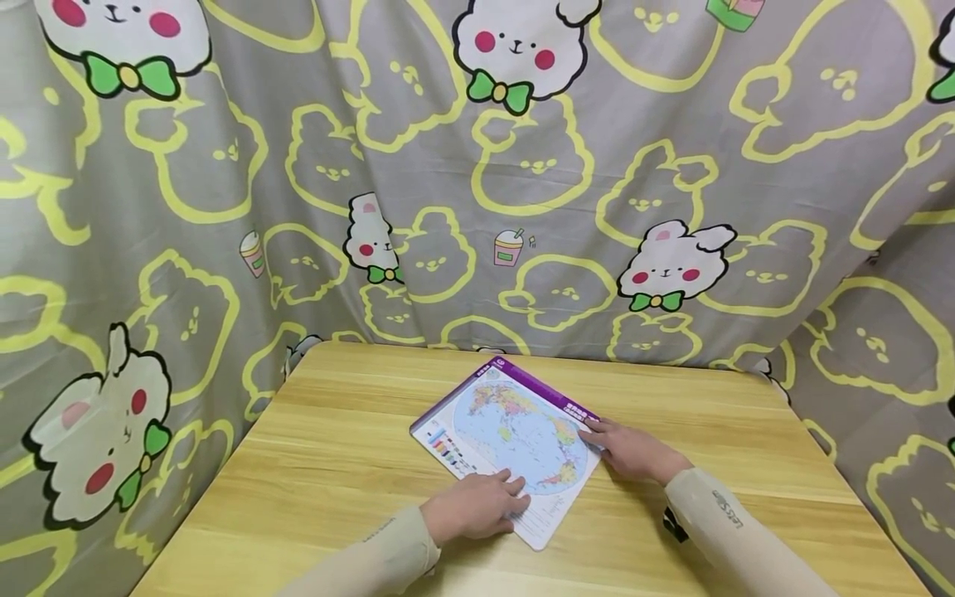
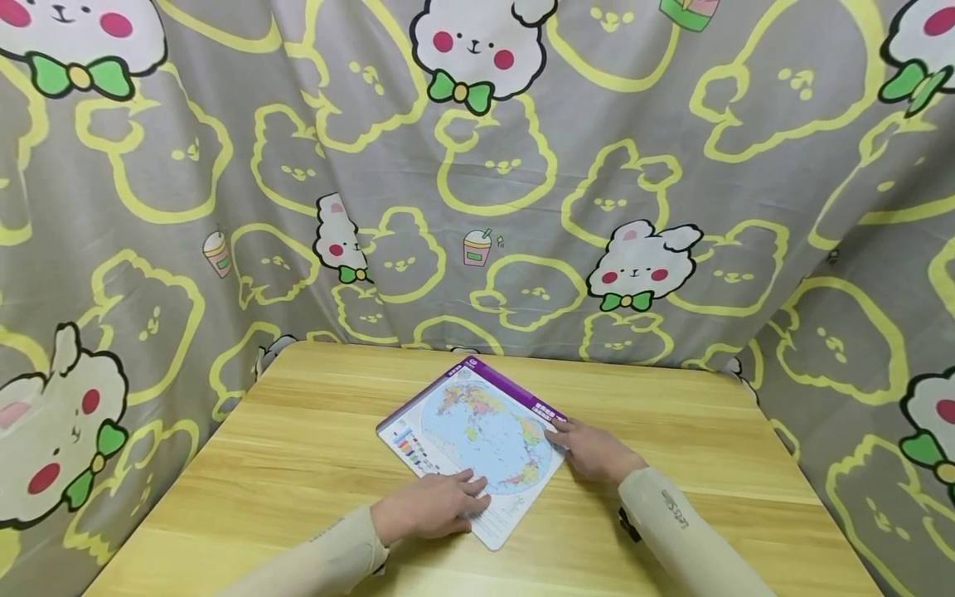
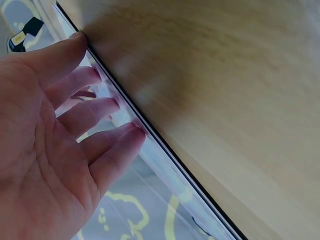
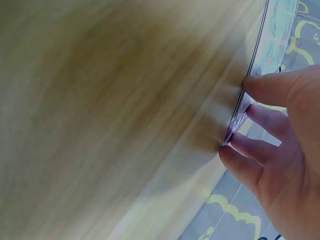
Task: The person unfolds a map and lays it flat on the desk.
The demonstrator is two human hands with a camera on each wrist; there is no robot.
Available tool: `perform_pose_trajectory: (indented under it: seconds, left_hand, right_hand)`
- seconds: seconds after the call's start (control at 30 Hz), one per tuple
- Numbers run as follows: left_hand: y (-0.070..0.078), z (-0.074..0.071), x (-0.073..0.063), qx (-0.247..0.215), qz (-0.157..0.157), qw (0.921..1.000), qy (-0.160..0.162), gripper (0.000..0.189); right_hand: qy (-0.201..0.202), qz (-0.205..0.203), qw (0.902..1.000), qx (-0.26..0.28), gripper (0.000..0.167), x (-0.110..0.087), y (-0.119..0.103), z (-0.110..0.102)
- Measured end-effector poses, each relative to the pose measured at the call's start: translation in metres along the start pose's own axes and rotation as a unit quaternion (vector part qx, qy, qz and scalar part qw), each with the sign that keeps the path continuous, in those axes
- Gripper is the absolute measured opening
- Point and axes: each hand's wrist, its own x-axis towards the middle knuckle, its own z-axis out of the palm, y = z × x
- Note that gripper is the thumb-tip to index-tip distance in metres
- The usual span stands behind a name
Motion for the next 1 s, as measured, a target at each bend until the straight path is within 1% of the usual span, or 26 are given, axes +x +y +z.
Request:
perform_pose_trajectory:
  seconds: [0.23,0.5,0.73,0.9,1.0]
  left_hand:
    - [0.004,-0.003,0.001,-0.007,0.000,1.0000,-0.004,0.045]
    - [0.006,-0.003,0.006,-0.008,0.001,0.9999,-0.011,0.045]
    - [0.008,-0.003,0.011,-0.004,-0.004,0.9998,-0.021,0.044]
    - [0.010,-0.006,0.013,-0.001,-0.002,0.9998,-0.021,0.044]
    - [0.010,-0.006,0.015,-0.002,-0.001,0.9998,-0.020,0.043]
  right_hand:
    - [-0.011,0.009,0.9999,0.003,0.039,0.003,0.000,-0.004]
    - [-0.027,0.036,0.9990,0.006,0.039,0.008,0.001,-0.005]
    - [-0.030,0.038,0.9988,0.011,0.040,0.013,0.005,-0.005]
    - [-0.039,0.040,0.9984,0.009,0.042,0.017,0.008,-0.005]
    - [-0.034,0.032,0.9989,0.011,0.042,0.018,0.009,-0.006]
